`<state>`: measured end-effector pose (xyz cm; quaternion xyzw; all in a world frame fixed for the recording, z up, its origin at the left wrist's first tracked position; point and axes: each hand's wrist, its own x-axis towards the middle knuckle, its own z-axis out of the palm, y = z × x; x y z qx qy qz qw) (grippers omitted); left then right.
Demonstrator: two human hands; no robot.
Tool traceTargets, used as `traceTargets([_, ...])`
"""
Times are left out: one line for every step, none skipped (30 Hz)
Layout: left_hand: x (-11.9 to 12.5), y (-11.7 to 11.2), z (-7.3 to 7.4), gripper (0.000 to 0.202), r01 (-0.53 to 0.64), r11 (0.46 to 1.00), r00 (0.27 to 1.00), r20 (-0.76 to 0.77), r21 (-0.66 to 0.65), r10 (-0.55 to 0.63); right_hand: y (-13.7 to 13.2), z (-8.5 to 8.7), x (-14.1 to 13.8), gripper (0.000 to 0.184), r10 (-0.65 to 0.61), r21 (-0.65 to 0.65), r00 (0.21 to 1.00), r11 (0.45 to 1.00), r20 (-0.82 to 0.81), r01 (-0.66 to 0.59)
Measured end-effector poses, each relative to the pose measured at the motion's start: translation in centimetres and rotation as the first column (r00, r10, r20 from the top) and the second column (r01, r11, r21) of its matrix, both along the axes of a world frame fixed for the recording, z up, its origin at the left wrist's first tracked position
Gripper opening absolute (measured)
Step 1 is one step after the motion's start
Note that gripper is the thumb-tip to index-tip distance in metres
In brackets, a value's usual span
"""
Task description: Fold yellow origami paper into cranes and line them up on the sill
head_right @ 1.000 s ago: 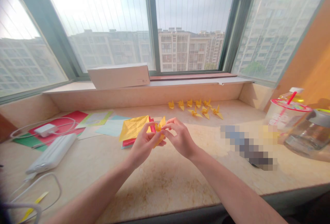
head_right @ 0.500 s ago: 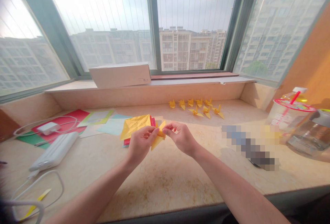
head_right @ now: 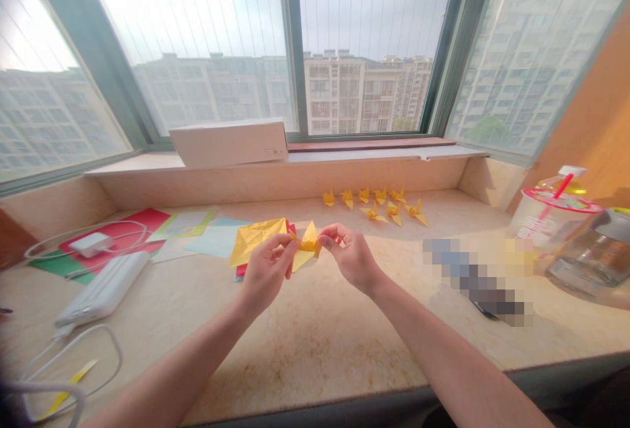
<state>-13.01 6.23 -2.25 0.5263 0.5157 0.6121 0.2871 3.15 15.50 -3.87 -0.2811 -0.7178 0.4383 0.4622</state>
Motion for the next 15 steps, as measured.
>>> traceTargets([-0.03,0.0,-0.07,0.021,0.014,1.0,1.0,0.006,0.011,-0.014,0.08,0.0,0.03,0.028,-0.012,-0.003,1.0,1.0,-0.009,0.012])
traceTargets([-0.06,0.0,-0.14,0.02,0.031,0.999,0.999,0.008,0.023,-0.031,0.15,0.0,0.04,0.028,-0.022,-0.007,1.0,1.0,-0.016,0.022])
traceTargets([-0.09,-0.02,-0.21,0.02,0.047,0.998,0.999,0.004,0.036,-0.047,0.22,0.0,0.05,0.028,-0.029,-0.01,0.999,1.0,-0.021,0.029])
traceTargets([-0.13,-0.06,-0.26,0.019,0.062,0.997,0.998,-0.004,0.05,-0.062,0.28,-0.02,0.05,0.028,-0.033,-0.013,0.999,0.999,-0.023,0.033])
traceTargets([-0.17,-0.1,-0.3,0.019,0.074,0.995,0.997,-0.016,0.064,-0.073,0.32,-0.03,0.04,0.028,-0.034,-0.014,0.999,0.999,-0.025,0.034])
traceTargets([-0.21,-0.14,-0.32,0.02,0.084,0.993,0.996,-0.032,0.079,-0.082,0.34,-0.05,0.03,0.028,-0.033,-0.013,0.999,0.999,-0.027,0.032])
traceTargets([-0.26,-0.18,-0.32,0.02,0.095,0.991,0.995,-0.05,0.095,-0.091,0.33,-0.07,0.03,0.028,-0.029,-0.01,0.999,1.0,-0.029,0.028])
traceTargets([-0.32,-0.2,-0.31,0.02,0.105,0.988,0.993,-0.069,0.109,-0.098,0.31,-0.08,0.04,0.029,-0.023,-0.007,0.999,1.0,-0.03,0.023])
traceTargets([-0.39,-0.21,-0.32,0.02,0.111,0.986,0.991,-0.086,0.122,-0.101,0.26,-0.06,0.07,0.029,-0.016,0.001,0.999,1.0,-0.03,0.016])
traceTargets([-0.47,-0.19,-0.33,0.021,0.11,0.985,0.99,-0.103,0.133,-0.096,0.19,-0.03,0.13,0.029,-0.008,0.011,1.0,1.0,-0.03,0.008])
traceTargets([-0.56,-0.16,-0.36,0.021,0.103,0.984,0.989,-0.123,0.144,-0.086,0.11,0.04,0.21,0.029,0.0,0.024,1.0,1.0,-0.028,0.001])
traceTargets([-0.65,-0.13,-0.41,0.021,0.095,0.984,0.986,-0.15,0.154,-0.072,0.02,0.15,0.31,0.029,0.007,0.037,1.0,0.999,-0.026,-0.006])
traceTargets([-0.73,-0.1,-0.47,0.021,0.087,0.983,0.981,-0.184,0.164,-0.057,-0.07,0.31,0.42,0.029,0.009,0.05,1.0,0.999,-0.027,-0.008])
traceTargets([-0.8,-0.07,-0.54,0.02,0.083,0.981,0.974,-0.224,0.174,-0.042,-0.16,0.5,0.54,0.029,0.013,0.06,0.999,0.998,-0.029,-0.012])
traceTargets([-0.84,-0.06,-0.62,0.02,0.081,0.979,0.963,-0.268,0.185,-0.029,-0.25,0.72,0.65,0.03,0.022,0.067,0.999,0.998,-0.029,-0.02])
